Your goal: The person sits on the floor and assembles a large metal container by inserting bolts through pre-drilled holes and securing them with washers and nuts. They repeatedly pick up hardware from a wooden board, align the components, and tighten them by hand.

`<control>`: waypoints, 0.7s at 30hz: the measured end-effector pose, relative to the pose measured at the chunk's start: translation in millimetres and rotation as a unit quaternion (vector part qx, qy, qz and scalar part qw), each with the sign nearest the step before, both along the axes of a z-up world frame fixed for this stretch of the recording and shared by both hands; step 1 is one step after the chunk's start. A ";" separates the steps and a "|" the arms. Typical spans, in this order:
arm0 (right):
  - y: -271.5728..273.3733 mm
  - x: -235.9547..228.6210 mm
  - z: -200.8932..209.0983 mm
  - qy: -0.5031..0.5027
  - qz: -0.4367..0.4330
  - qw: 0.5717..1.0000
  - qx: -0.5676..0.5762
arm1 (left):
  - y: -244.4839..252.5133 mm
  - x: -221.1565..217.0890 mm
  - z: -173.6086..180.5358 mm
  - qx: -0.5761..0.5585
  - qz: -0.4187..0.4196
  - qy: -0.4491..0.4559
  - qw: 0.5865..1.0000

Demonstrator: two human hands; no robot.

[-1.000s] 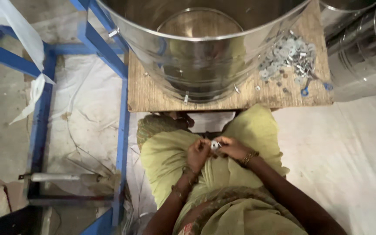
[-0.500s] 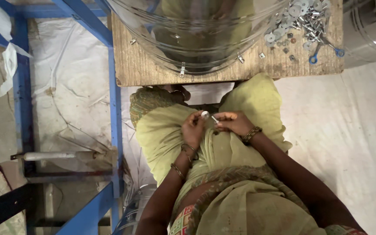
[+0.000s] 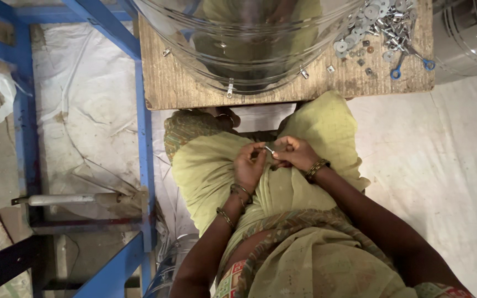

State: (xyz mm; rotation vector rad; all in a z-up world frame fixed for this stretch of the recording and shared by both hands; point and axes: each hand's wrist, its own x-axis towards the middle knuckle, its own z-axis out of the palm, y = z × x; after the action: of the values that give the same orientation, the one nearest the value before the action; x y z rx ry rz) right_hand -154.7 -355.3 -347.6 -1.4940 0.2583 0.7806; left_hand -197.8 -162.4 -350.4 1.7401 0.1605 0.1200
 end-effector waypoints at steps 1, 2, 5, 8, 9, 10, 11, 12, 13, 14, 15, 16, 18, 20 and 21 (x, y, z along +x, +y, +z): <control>0.0 -1.3 0.6 0.008 -0.004 1.000 0.015 | 0.1 -0.5 3.3 -0.004 -0.003 0.002 1.000; -0.4 -1.6 1.4 0.015 -0.007 0.999 0.029 | 0.2 -0.3 7.0 -0.007 -0.006 0.002 1.000; -1.4 3.1 -3.9 0.070 -0.026 0.995 0.064 | -1.5 0.5 14.4 -0.033 -0.030 0.036 0.998; -4.6 4.6 -7.8 0.108 -0.026 0.991 0.068 | -1.0 0.9 23.9 -0.037 -0.051 0.044 0.997; -5.2 3.9 -7.7 0.116 -0.022 0.991 0.065 | -0.4 0.6 28.2 -0.034 -0.055 0.040 0.997; -4.8 3.3 -7.5 0.098 -0.014 0.992 0.082 | -0.2 0.3 32.6 -0.003 -0.056 0.007 0.998; -3.4 2.5 -6.6 0.080 -0.006 0.992 0.098 | 0.3 -0.4 37.2 0.028 -0.057 -0.025 0.998; -1.9 2.6 -4.3 0.062 0.002 0.991 0.115 | 1.0 -0.9 42.0 0.059 -0.058 -0.057 0.995; -1.0 2.8 -0.1 0.064 -0.005 0.991 0.114 | 2.3 -1.6 47.3 0.084 -0.065 -0.084 0.991; 0.2 3.7 5.8 0.066 -0.010 0.991 0.113 | 4.2 -1.7 53.2 0.110 -0.071 -0.111 0.985; 1.7 5.1 13.0 0.067 -0.016 0.991 0.113 | 5.7 -1.7 60.0 0.135 -0.077 -0.138 0.978; 3.5 7.7 21.3 0.072 -0.025 0.988 0.134 | 6.2 -2.0 68.2 0.118 -0.076 -0.127 0.982; 8.7 13.7 41.0 0.080 -0.043 0.980 0.177 | 7.5 -1.6 89.0 0.085 -0.074 -0.105 0.988; 17.6 19.1 64.4 0.033 -0.051 0.983 0.171 | 10.5 1.6 114.7 0.082 -0.067 -0.140 0.984; 22.9 21.4 77.5 0.009 -0.054 0.984 0.168 | 12.6 2.6 129.2 0.082 -0.064 -0.158 0.982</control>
State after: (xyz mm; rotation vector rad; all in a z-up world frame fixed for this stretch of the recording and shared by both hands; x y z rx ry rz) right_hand -133.3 -332.4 -270.1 -1.1453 0.2077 0.7127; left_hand -195.2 -149.9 -221.3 1.8642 -0.1980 0.3205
